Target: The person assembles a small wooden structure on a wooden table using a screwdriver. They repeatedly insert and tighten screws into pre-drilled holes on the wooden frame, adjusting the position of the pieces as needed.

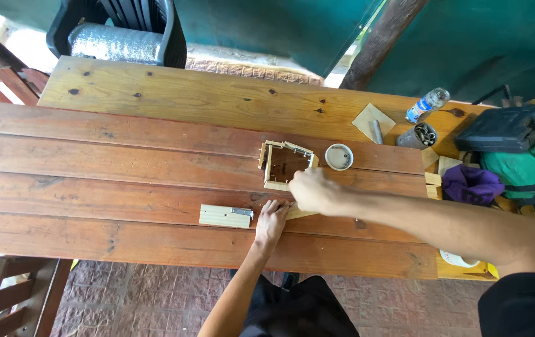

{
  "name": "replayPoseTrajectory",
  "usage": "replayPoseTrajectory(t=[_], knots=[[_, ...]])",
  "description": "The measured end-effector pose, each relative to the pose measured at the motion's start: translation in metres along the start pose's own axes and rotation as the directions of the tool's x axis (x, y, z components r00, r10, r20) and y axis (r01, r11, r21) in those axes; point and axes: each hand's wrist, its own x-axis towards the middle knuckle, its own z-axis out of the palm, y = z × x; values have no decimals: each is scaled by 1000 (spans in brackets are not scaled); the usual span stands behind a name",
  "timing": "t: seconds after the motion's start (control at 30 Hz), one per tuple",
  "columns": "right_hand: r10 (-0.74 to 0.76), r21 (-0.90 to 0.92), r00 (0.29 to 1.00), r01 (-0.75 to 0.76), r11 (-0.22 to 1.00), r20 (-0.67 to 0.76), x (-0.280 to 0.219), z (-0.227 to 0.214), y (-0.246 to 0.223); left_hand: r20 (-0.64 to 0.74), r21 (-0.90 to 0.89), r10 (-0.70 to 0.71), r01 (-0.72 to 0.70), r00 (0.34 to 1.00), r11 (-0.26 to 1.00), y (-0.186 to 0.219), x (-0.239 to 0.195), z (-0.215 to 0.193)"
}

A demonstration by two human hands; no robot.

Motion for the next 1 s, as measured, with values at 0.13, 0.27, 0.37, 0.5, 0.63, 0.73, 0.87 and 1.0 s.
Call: replayPoseTrajectory(t=[0.13,0.27,0.37,0.5,0.63,0.73,0.87,1.0], knots=[[196,252,965,-236,939,171,3,2,5,-1,-7,0,0,1000,1000,5,2,-8],[108,-86,981,-95,992,164,-10,-1,-11,-10,2,13,-13,1000,1000,5,4,-6],[27,-129,1000,-26,991,11,-9,12,-14,-16,2,15,-15,1000,1000,5,3,-8],[-58,-49,998,57,997,-18,-11,13,-12,-23,8,14,-13,1000,1000,2,0,-4],[138,107,986,-148,983,95,8,38,-3,-47,-14,4,-5,999,1000,3,2,-3],[204,229,969,-231,946,136,0,32,-2,-49,-2,25,-25,998,1000,6,0,-5],[94,63,996,-95,993,11,-10,17,4,-71,16,21,-20,997,1000,3,2,2],[-65,-180,998,63,982,-7,-21,35,4,-45,-23,-16,15,999,1000,2,1,-1]])
